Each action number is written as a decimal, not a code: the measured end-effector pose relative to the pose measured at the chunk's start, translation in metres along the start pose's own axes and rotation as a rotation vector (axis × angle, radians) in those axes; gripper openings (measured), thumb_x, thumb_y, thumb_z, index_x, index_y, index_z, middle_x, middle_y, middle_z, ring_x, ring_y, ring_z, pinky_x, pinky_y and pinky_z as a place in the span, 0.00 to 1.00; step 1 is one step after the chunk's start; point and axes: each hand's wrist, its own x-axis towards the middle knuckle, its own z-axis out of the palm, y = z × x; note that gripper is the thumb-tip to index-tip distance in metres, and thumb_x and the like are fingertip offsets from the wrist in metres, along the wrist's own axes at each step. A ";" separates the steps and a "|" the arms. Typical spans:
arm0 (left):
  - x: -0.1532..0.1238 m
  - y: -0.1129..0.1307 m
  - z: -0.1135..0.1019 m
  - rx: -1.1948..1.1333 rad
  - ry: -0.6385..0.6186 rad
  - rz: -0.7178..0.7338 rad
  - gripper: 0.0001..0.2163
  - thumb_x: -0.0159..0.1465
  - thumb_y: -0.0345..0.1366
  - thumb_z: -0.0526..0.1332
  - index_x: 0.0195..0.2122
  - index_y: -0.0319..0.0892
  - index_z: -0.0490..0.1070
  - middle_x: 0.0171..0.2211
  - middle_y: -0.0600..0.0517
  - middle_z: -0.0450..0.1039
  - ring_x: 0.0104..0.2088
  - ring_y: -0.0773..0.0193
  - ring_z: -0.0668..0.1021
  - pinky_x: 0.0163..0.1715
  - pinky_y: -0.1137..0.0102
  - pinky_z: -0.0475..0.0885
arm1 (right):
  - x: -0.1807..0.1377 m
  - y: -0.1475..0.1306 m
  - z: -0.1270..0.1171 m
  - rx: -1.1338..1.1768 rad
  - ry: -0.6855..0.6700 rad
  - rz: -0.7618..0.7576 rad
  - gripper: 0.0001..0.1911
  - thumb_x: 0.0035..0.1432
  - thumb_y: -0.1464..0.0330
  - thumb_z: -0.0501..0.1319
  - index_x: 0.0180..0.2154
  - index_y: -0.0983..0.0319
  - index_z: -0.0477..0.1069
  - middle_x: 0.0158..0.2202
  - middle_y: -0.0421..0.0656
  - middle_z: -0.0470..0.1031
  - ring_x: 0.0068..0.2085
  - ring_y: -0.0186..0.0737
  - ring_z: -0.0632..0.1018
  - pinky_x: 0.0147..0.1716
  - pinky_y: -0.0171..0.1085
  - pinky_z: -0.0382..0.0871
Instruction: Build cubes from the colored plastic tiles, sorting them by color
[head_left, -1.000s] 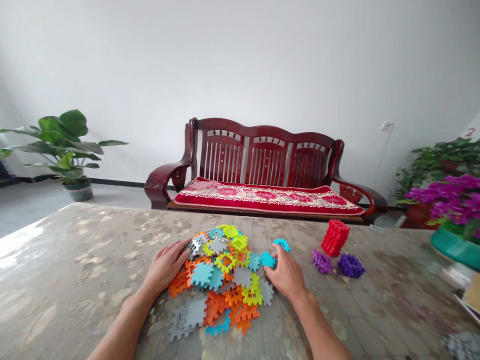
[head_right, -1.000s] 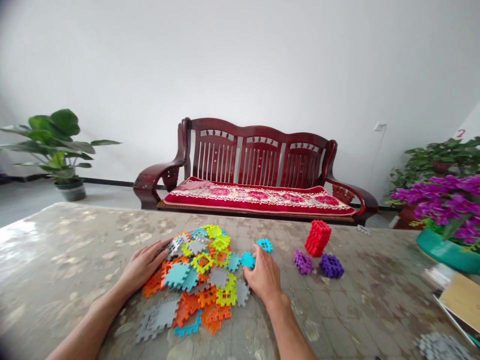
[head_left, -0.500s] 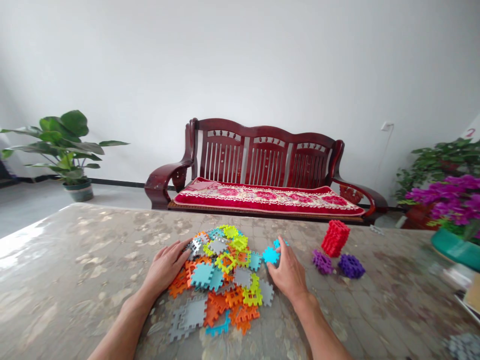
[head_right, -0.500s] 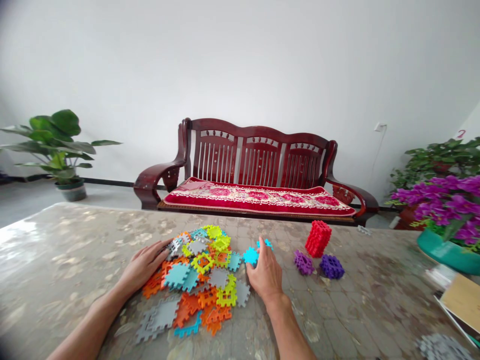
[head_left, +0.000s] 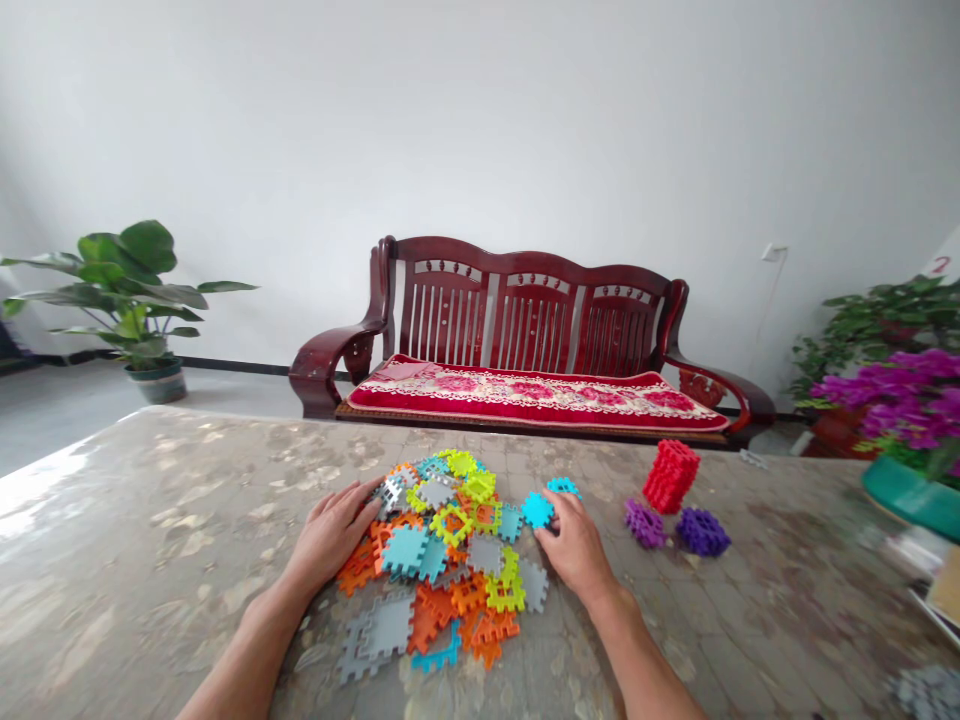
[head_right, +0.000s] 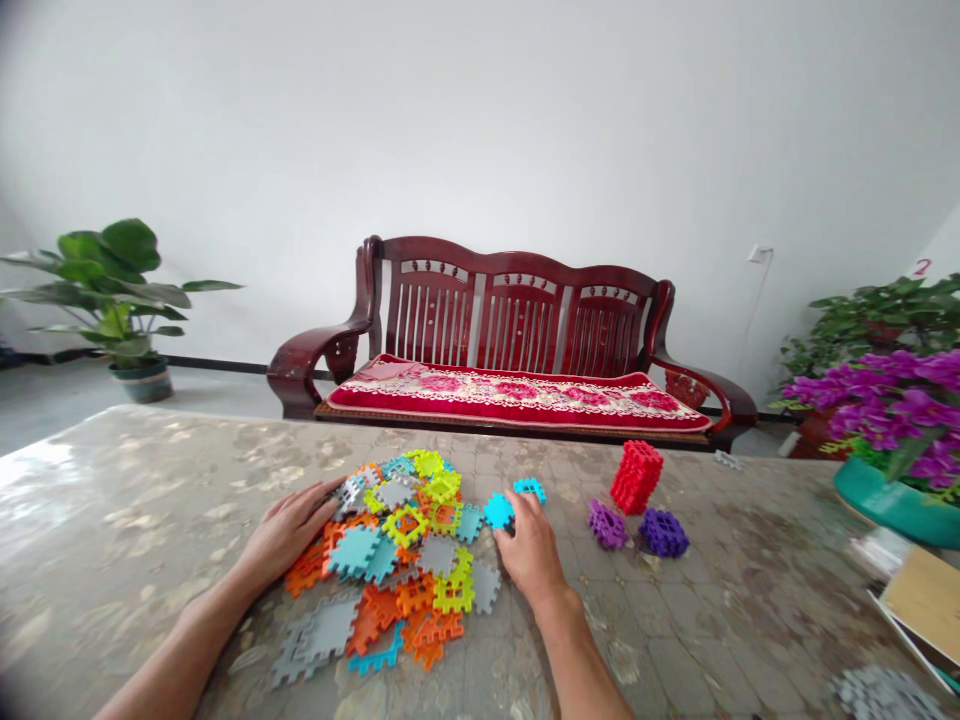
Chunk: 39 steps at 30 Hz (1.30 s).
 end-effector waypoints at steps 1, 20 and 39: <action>0.000 0.000 0.000 -0.002 -0.002 -0.001 0.23 0.67 0.47 0.45 0.60 0.51 0.66 0.56 0.52 0.73 0.60 0.56 0.69 0.61 0.58 0.57 | 0.000 0.000 -0.001 0.015 0.005 -0.001 0.26 0.47 0.73 0.59 0.51 0.61 0.71 0.49 0.48 0.72 0.40 0.41 0.77 0.42 0.38 0.73; 0.000 0.001 -0.001 -0.007 0.002 -0.014 0.23 0.67 0.47 0.45 0.59 0.52 0.66 0.56 0.54 0.73 0.60 0.57 0.69 0.61 0.59 0.57 | 0.026 0.026 -0.012 -0.132 0.324 0.318 0.34 0.48 0.57 0.61 0.56 0.65 0.63 0.45 0.49 0.77 0.45 0.51 0.75 0.43 0.43 0.64; 0.000 -0.001 0.000 -0.009 0.030 -0.005 0.22 0.66 0.47 0.46 0.59 0.51 0.67 0.55 0.52 0.74 0.58 0.57 0.70 0.61 0.60 0.58 | 0.022 0.021 -0.004 -0.339 0.250 0.235 0.40 0.49 0.60 0.64 0.61 0.65 0.56 0.45 0.52 0.74 0.46 0.52 0.74 0.45 0.44 0.64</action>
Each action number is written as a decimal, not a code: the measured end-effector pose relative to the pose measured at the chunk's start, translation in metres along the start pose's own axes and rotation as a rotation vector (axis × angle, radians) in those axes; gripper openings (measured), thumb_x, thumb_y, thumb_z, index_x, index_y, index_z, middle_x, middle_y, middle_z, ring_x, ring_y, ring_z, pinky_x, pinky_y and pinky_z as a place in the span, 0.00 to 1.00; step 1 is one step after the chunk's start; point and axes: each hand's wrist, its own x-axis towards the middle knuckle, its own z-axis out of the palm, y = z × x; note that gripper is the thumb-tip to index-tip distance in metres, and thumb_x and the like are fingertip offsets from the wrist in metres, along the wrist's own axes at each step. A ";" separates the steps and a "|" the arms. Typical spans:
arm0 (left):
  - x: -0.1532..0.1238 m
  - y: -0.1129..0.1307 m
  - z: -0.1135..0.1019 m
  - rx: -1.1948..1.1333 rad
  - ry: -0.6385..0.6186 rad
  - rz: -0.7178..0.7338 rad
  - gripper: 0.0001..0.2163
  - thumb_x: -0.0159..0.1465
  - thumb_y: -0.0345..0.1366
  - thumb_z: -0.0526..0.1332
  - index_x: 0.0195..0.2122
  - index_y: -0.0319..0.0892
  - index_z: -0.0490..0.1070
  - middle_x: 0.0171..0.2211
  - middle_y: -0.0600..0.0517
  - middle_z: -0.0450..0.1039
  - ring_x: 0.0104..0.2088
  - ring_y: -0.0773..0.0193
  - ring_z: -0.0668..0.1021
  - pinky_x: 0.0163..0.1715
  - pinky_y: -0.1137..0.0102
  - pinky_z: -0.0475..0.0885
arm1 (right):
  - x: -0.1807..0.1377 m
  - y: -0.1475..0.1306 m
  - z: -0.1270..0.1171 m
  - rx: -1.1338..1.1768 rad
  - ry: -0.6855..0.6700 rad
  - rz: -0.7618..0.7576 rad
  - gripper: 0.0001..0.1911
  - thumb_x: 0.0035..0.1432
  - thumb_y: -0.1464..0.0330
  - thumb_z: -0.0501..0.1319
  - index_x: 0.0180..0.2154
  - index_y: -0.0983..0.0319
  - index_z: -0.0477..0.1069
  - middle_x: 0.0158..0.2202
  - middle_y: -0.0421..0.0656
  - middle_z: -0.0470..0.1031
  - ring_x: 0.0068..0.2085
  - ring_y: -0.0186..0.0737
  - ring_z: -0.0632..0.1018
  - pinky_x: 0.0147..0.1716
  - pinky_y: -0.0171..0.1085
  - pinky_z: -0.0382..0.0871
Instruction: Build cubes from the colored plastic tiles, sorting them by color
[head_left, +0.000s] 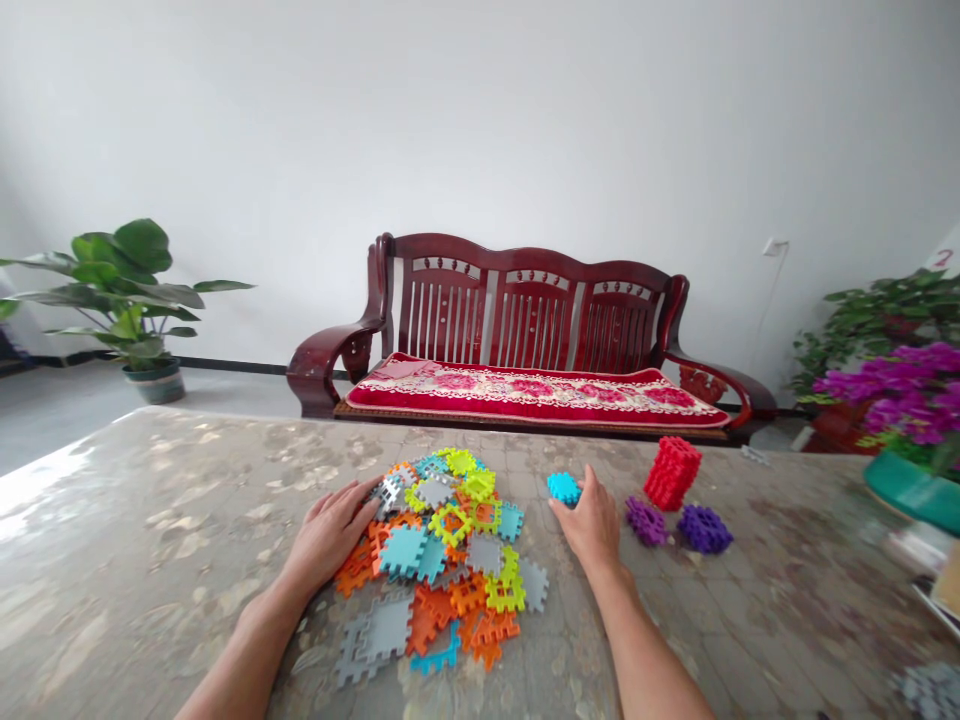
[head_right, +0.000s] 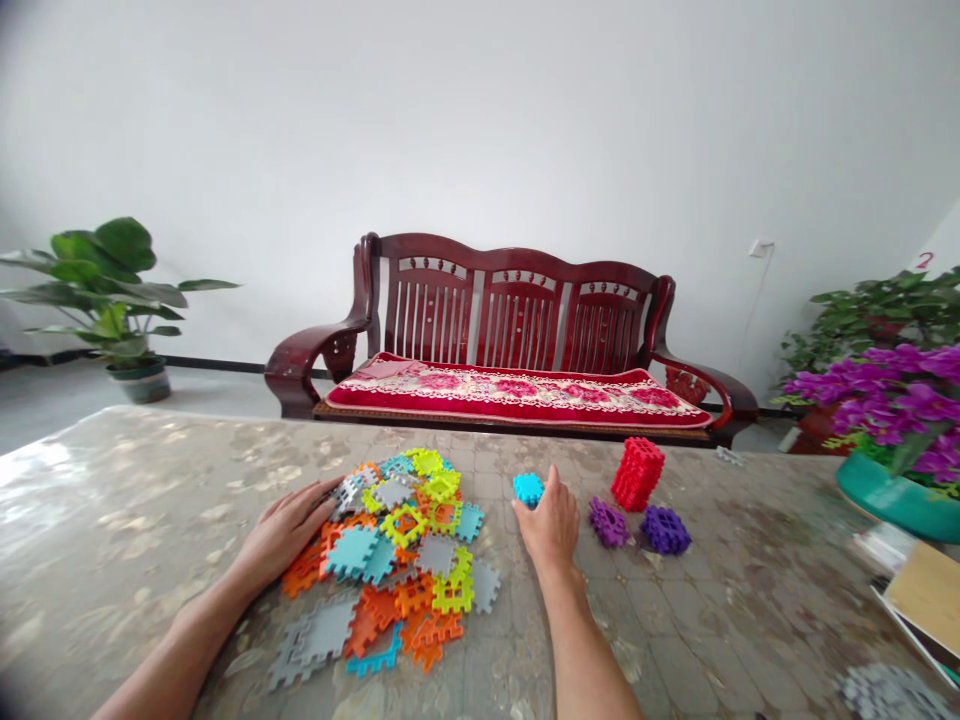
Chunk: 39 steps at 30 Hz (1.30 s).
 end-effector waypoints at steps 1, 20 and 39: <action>0.000 0.000 0.000 -0.003 -0.002 0.000 0.22 0.66 0.47 0.46 0.59 0.51 0.67 0.55 0.52 0.73 0.59 0.57 0.70 0.61 0.60 0.58 | 0.000 0.000 0.000 -0.008 -0.009 0.002 0.40 0.49 0.60 0.64 0.61 0.65 0.56 0.45 0.52 0.74 0.46 0.52 0.74 0.45 0.44 0.65; -0.001 0.002 -0.001 -0.017 -0.023 0.004 0.23 0.67 0.48 0.46 0.59 0.51 0.66 0.57 0.54 0.72 0.60 0.57 0.69 0.62 0.60 0.57 | -0.047 -0.074 -0.038 0.538 -0.222 -0.565 0.04 0.56 0.65 0.62 0.33 0.58 0.73 0.33 0.41 0.76 0.39 0.40 0.75 0.42 0.38 0.66; -0.001 0.002 -0.002 -0.029 -0.017 0.015 0.22 0.67 0.47 0.46 0.60 0.52 0.66 0.57 0.54 0.72 0.61 0.56 0.68 0.62 0.59 0.56 | -0.034 -0.047 -0.012 0.250 -0.304 -0.300 0.29 0.46 0.72 0.59 0.53 0.60 0.69 0.47 0.43 0.77 0.50 0.46 0.73 0.51 0.42 0.64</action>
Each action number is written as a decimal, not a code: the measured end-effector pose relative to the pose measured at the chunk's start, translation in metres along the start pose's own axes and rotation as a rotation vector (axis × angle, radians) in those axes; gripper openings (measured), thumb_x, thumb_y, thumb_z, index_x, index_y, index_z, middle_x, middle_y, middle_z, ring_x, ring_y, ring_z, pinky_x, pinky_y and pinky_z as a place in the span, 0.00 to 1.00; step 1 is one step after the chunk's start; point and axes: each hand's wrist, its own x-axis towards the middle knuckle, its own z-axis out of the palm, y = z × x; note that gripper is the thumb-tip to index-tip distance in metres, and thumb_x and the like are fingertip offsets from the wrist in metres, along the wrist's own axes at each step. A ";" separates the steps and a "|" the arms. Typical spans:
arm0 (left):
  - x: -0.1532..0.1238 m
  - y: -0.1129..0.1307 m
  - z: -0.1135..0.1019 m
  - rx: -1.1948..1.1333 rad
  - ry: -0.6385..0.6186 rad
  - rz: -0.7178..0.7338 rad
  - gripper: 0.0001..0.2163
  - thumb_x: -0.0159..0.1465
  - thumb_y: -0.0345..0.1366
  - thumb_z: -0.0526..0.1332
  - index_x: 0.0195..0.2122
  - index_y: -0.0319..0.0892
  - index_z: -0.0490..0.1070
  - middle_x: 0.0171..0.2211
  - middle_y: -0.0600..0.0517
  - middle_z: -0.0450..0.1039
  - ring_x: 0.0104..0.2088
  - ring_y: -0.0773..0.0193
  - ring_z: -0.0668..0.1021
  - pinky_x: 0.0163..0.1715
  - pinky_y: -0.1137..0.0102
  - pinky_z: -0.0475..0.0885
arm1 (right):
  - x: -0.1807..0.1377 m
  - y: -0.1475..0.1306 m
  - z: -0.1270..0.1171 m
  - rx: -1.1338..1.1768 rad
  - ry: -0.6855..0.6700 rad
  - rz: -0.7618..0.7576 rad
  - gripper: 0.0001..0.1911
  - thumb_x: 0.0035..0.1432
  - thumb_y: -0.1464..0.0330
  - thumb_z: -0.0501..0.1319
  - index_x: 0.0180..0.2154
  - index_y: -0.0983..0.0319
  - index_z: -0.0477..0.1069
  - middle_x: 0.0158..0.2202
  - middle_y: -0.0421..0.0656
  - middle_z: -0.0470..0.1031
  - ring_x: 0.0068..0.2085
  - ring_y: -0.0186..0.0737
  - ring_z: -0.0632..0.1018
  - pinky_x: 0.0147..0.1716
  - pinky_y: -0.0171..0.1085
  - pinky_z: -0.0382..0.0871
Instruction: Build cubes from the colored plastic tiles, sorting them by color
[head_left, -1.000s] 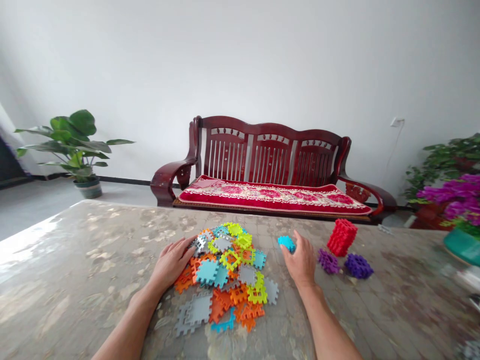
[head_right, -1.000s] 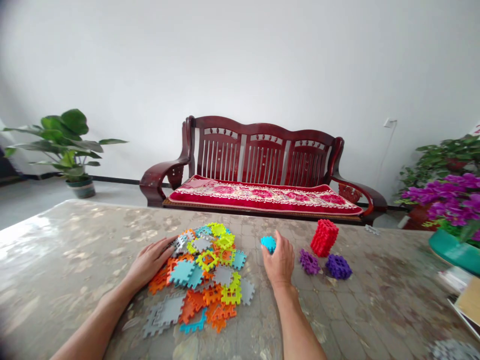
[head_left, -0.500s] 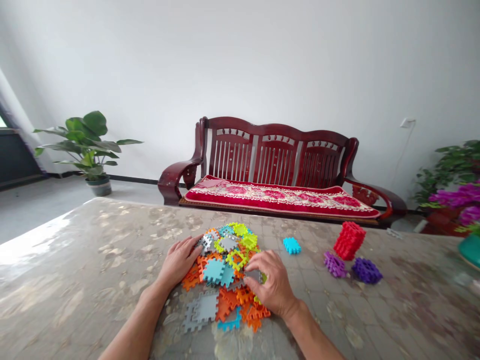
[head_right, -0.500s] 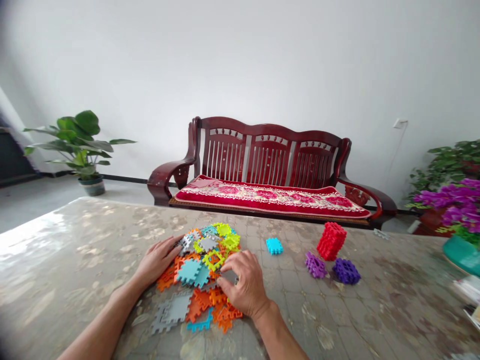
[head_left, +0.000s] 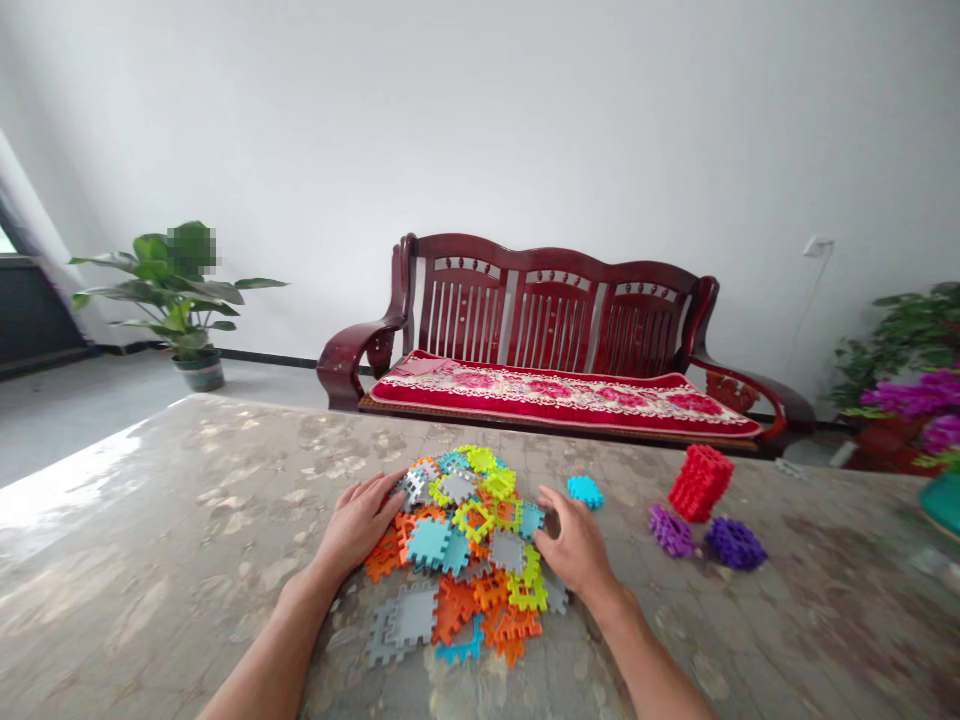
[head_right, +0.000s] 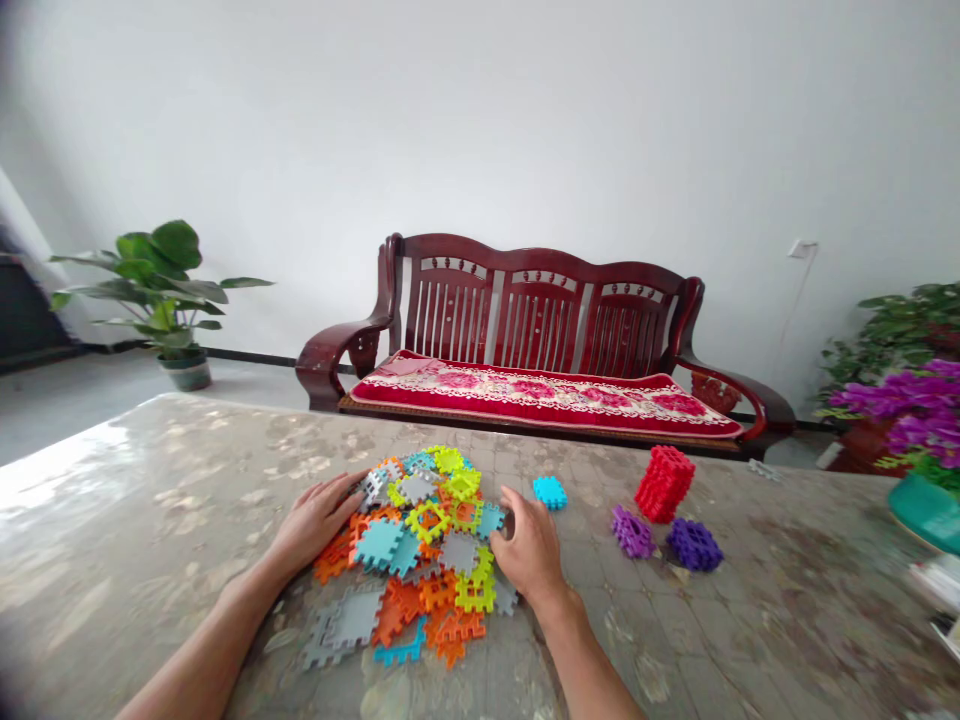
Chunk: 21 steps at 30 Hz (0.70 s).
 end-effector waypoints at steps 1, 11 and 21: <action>0.000 0.000 0.000 0.001 0.000 0.002 0.22 0.67 0.48 0.46 0.60 0.52 0.66 0.57 0.54 0.72 0.61 0.56 0.68 0.62 0.59 0.56 | 0.000 -0.001 0.000 0.005 -0.014 0.012 0.29 0.47 0.71 0.59 0.53 0.60 0.69 0.46 0.44 0.78 0.49 0.47 0.73 0.51 0.42 0.64; 0.000 -0.004 0.003 0.000 0.009 0.003 0.22 0.67 0.47 0.47 0.59 0.53 0.66 0.57 0.55 0.72 0.60 0.56 0.68 0.62 0.58 0.56 | 0.001 0.006 0.014 0.236 0.024 0.133 0.26 0.48 0.70 0.57 0.52 0.60 0.69 0.36 0.41 0.76 0.33 0.38 0.75 0.38 0.39 0.70; -0.001 -0.001 0.003 0.007 0.031 -0.005 0.21 0.67 0.47 0.48 0.58 0.52 0.67 0.56 0.54 0.73 0.59 0.58 0.69 0.61 0.60 0.57 | -0.010 -0.038 -0.006 0.183 0.117 -0.341 0.08 0.56 0.69 0.61 0.39 0.58 0.74 0.39 0.44 0.76 0.43 0.43 0.74 0.46 0.43 0.67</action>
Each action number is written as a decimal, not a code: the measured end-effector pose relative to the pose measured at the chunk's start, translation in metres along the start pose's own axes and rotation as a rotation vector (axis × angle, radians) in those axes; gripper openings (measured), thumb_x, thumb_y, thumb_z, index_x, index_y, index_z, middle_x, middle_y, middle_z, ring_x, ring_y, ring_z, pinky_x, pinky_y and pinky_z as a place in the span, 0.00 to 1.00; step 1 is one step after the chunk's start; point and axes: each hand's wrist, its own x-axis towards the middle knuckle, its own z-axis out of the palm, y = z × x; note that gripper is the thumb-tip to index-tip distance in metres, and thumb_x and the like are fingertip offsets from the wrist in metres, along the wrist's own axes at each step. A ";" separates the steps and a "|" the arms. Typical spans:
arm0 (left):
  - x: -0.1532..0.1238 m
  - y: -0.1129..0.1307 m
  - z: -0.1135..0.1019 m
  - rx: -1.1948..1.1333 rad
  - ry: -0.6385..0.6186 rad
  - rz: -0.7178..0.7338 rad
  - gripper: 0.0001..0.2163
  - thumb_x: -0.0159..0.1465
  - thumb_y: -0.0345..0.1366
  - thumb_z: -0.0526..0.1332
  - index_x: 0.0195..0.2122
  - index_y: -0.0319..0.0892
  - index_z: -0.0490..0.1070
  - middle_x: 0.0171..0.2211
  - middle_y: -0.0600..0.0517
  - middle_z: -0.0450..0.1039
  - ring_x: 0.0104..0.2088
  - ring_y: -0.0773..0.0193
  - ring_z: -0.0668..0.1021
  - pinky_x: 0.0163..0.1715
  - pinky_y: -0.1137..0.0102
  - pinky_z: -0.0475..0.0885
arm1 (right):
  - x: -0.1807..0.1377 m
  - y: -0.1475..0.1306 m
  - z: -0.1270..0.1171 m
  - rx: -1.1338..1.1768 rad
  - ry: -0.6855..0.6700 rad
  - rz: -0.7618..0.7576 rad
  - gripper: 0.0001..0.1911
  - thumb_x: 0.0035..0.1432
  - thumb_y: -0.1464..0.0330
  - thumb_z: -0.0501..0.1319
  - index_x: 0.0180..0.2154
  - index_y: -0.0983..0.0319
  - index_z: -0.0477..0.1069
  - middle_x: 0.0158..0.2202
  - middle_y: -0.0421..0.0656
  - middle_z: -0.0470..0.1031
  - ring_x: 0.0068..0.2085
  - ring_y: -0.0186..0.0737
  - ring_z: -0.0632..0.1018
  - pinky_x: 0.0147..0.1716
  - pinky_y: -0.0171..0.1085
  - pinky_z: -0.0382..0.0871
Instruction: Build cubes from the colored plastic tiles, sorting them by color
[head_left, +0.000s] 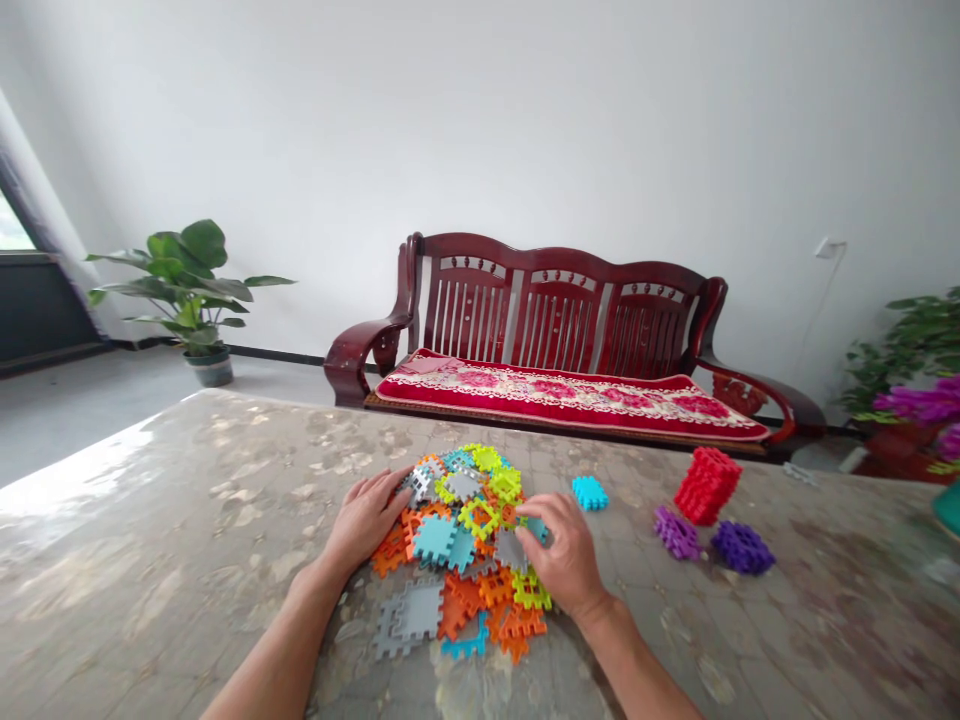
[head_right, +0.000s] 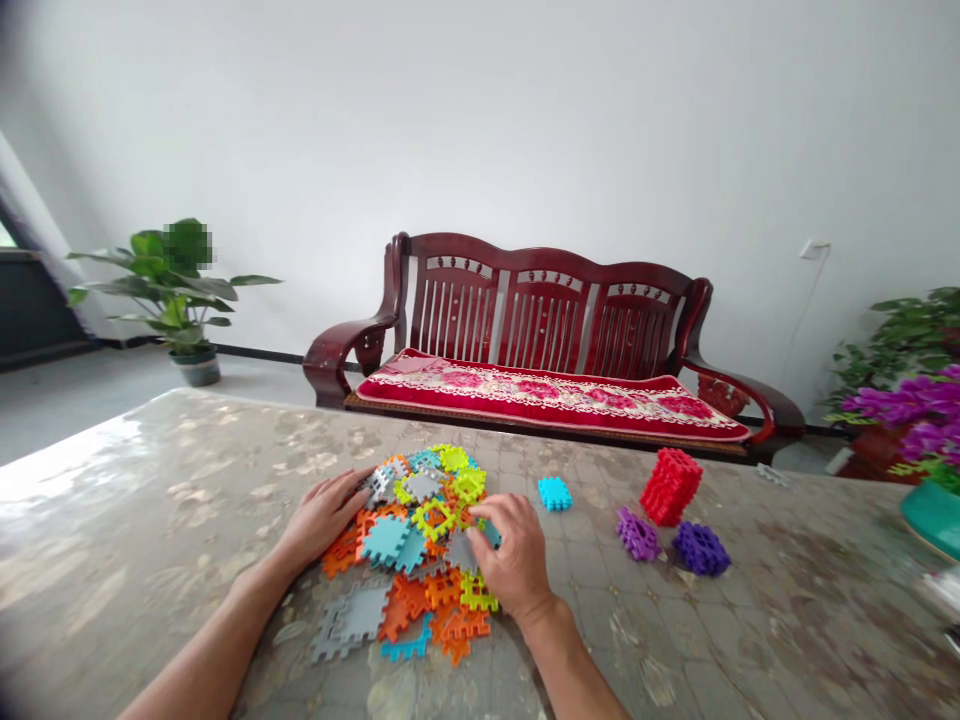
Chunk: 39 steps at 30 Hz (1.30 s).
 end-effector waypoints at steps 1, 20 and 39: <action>0.000 0.000 0.000 -0.001 0.002 0.001 0.21 0.67 0.47 0.48 0.58 0.52 0.67 0.56 0.53 0.73 0.59 0.58 0.69 0.61 0.60 0.57 | 0.001 -0.011 0.001 0.001 -0.029 -0.052 0.08 0.55 0.69 0.63 0.39 0.57 0.74 0.40 0.43 0.75 0.44 0.43 0.73 0.46 0.43 0.66; -0.001 0.004 -0.003 -0.016 -0.002 -0.005 0.21 0.67 0.46 0.48 0.59 0.51 0.67 0.55 0.53 0.73 0.60 0.56 0.68 0.62 0.59 0.56 | -0.003 -0.058 0.035 -0.194 -0.117 -0.164 0.12 0.56 0.72 0.63 0.43 0.55 0.73 0.54 0.41 0.72 0.59 0.47 0.64 0.58 0.50 0.59; 0.000 -0.001 -0.001 -0.013 -0.032 0.000 0.22 0.67 0.47 0.48 0.59 0.50 0.66 0.57 0.52 0.71 0.61 0.56 0.67 0.62 0.58 0.55 | 0.009 0.019 0.015 0.381 0.114 0.569 0.25 0.61 0.55 0.51 0.48 0.64 0.74 0.44 0.50 0.78 0.38 0.44 0.77 0.30 0.38 0.71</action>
